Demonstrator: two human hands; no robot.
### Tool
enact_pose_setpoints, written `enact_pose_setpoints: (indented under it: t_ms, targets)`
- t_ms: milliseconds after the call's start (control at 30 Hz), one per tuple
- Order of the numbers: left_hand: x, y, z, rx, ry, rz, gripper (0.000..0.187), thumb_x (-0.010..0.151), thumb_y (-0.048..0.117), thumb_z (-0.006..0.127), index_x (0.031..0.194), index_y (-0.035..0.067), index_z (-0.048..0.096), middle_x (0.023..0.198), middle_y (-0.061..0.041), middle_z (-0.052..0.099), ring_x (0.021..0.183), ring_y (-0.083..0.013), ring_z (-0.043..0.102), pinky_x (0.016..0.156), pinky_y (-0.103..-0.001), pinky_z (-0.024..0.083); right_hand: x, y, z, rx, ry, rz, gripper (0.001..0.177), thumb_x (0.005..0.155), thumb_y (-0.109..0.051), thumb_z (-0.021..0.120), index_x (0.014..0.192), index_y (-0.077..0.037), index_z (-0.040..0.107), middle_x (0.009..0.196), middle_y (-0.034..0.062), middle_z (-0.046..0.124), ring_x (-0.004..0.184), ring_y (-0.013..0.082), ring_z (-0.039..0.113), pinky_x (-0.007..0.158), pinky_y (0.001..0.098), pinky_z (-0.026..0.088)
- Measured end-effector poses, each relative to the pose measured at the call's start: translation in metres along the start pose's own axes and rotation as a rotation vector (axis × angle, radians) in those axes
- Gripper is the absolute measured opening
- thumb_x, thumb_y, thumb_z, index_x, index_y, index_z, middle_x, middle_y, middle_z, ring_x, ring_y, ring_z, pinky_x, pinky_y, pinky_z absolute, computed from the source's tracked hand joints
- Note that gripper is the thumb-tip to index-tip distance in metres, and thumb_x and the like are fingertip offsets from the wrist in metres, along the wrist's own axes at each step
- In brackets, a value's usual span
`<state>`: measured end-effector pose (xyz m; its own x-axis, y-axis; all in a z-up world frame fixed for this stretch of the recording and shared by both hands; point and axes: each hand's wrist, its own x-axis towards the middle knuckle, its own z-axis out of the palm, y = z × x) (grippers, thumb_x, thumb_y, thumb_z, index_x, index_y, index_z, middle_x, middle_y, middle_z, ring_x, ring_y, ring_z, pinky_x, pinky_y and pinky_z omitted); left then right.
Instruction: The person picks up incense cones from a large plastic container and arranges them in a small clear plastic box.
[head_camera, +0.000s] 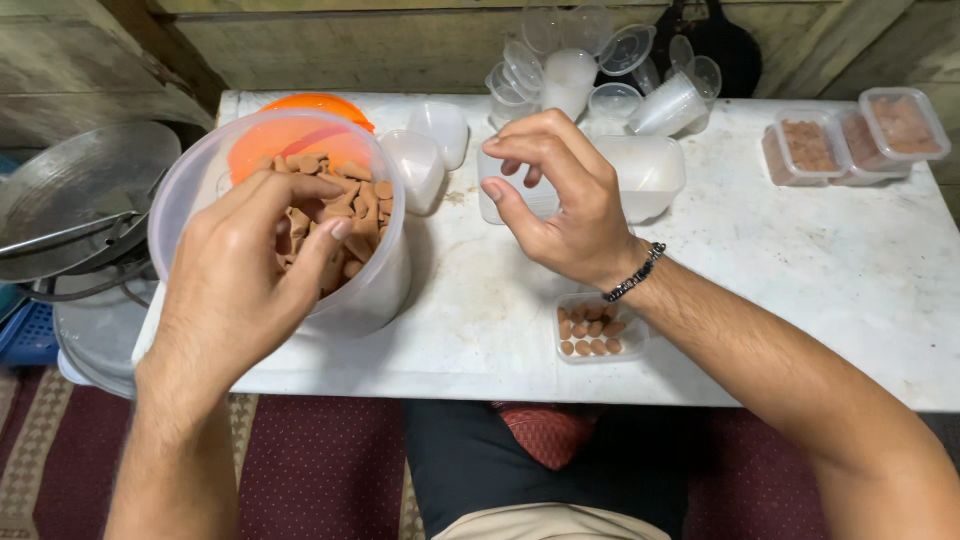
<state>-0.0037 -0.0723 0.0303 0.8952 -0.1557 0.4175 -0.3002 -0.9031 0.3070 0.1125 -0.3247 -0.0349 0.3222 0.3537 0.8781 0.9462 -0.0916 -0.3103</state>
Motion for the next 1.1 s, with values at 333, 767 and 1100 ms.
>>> enact_pose_setpoints:
  t_ms: [333, 767, 1100]
  targets:
    - [0.0, 0.044, 0.071, -0.296, -0.085, 0.133, 0.014, 0.1, 0.019, 0.059, 0.103, 0.007, 0.067, 0.087, -0.002, 0.067, 0.07, -0.0178, 0.057, 0.068, -0.033, 0.044, -0.06, -0.007, -0.047, -0.051, -0.009, 0.179, 0.021, 0.094, 0.004, 0.07, 0.113, 0.004, 0.062, 0.104, 0.0199, 0.064, 0.082, 0.0252, 0.062, 0.068, 0.0305, 0.053]
    - [-0.007, 0.07, 0.206, -1.018, -0.052, -0.154, 0.016, 0.094, 0.009, 0.067, 0.108, 0.007, 0.074, 0.083, -0.009, 0.073, 0.057, -0.0114, 0.054, 0.05, -0.025, 0.044, -0.114, -0.02, -0.08, -0.08, -0.111, 0.149, 0.023, 0.089, -0.02, 0.073, 0.101, 0.0, 0.07, 0.1, 0.0173, 0.069, 0.085, 0.0358, 0.068, 0.069, 0.0426, 0.056]
    - [-0.015, 0.088, 0.263, -1.408, -0.063, -0.449, 0.02, 0.099, 0.009, 0.064, 0.113, -0.003, 0.07, 0.087, -0.011, 0.071, 0.06, -0.0079, 0.058, 0.051, -0.024, 0.054, -0.13, -0.016, -0.077, -0.284, -0.18, -0.018, 0.016, 0.086, -0.013, 0.08, 0.091, -0.004, 0.068, 0.109, 0.0169, 0.068, 0.095, 0.0381, 0.068, 0.078, 0.047, 0.056]
